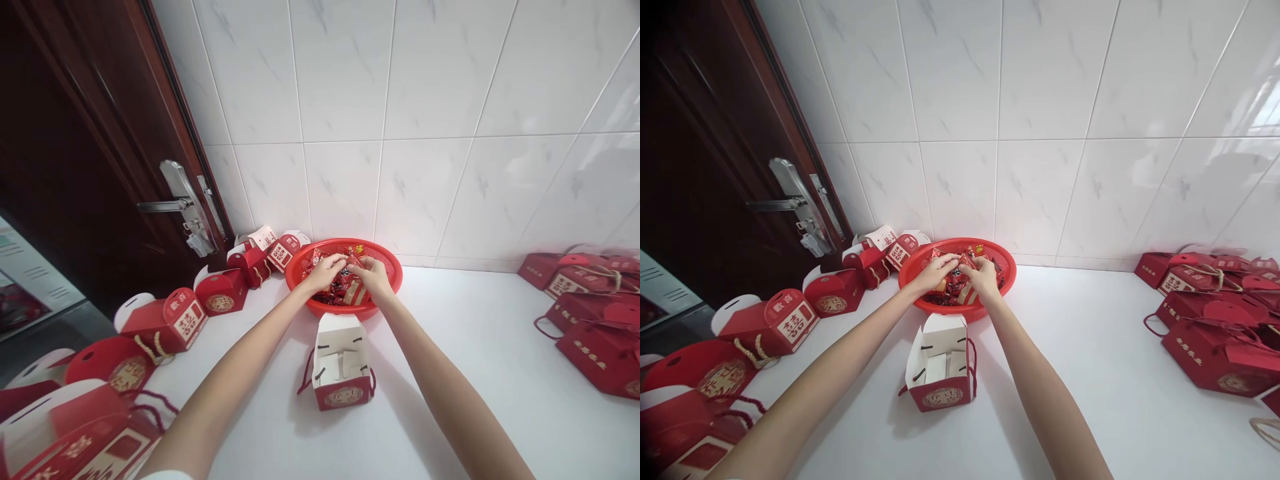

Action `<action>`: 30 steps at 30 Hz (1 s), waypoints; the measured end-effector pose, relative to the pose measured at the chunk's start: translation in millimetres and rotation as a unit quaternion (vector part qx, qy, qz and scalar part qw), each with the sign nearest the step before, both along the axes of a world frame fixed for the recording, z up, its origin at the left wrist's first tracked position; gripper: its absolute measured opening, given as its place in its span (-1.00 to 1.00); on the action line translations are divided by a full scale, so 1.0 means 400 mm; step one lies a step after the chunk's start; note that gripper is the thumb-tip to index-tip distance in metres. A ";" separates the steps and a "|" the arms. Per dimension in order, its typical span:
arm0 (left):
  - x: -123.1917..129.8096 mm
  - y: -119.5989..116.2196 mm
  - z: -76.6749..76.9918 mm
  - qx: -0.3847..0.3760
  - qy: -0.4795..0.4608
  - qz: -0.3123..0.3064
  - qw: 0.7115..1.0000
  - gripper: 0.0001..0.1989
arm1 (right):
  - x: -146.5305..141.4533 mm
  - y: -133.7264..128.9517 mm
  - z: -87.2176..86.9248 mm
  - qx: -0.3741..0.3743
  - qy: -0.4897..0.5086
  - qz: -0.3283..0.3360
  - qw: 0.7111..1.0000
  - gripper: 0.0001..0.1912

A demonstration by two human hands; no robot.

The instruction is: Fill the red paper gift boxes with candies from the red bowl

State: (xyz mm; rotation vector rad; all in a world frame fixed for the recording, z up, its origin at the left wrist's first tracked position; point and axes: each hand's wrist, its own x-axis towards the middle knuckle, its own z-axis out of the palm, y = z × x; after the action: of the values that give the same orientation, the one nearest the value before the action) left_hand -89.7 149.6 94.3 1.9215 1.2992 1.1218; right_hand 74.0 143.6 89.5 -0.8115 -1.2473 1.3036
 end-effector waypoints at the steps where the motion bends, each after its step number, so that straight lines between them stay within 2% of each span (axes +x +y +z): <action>1: 0.002 -0.001 0.001 -0.003 0.001 0.005 1.000 -0.68 | 0.002 -0.001 -0.001 -0.006 0.024 -0.012 1.000 -0.74; 5: 0.008 -0.007 0.004 -0.060 -0.058 -0.037 0.996 -0.52 | 0.009 -0.007 0.010 -0.042 0.099 -0.056 0.993 -0.74; 8: 0.009 -0.016 0.010 -0.053 -0.091 -0.070 0.992 -0.49 | 0.011 -0.012 0.019 -0.044 0.115 -0.052 0.991 -0.74; 18: 0.022 -0.030 0.031 0.018 -0.099 -0.083 0.991 -0.54 | 0.013 -0.022 0.037 -0.111 0.161 -0.026 0.980 -0.68; 24: 0.023 -0.032 0.034 0.015 -0.104 -0.067 0.992 -0.51 | 0.015 -0.018 0.029 -0.089 0.163 0.017 0.982 -0.67; 27: 0.019 -0.027 0.029 -0.007 -0.106 -0.061 0.993 -0.53 | 0.015 -0.006 0.023 -0.086 0.209 -0.036 0.974 -0.76; 30: 0.007 -0.011 0.020 -0.013 -0.138 -0.002 0.990 -0.58 | 0.021 0.011 0.020 -0.121 0.305 -0.112 0.938 -0.87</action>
State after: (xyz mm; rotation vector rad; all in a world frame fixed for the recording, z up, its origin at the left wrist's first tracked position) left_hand -87.0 145.2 102.3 1.6794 1.1525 1.3095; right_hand 82.5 148.1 97.6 -0.6228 -0.4955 1.3894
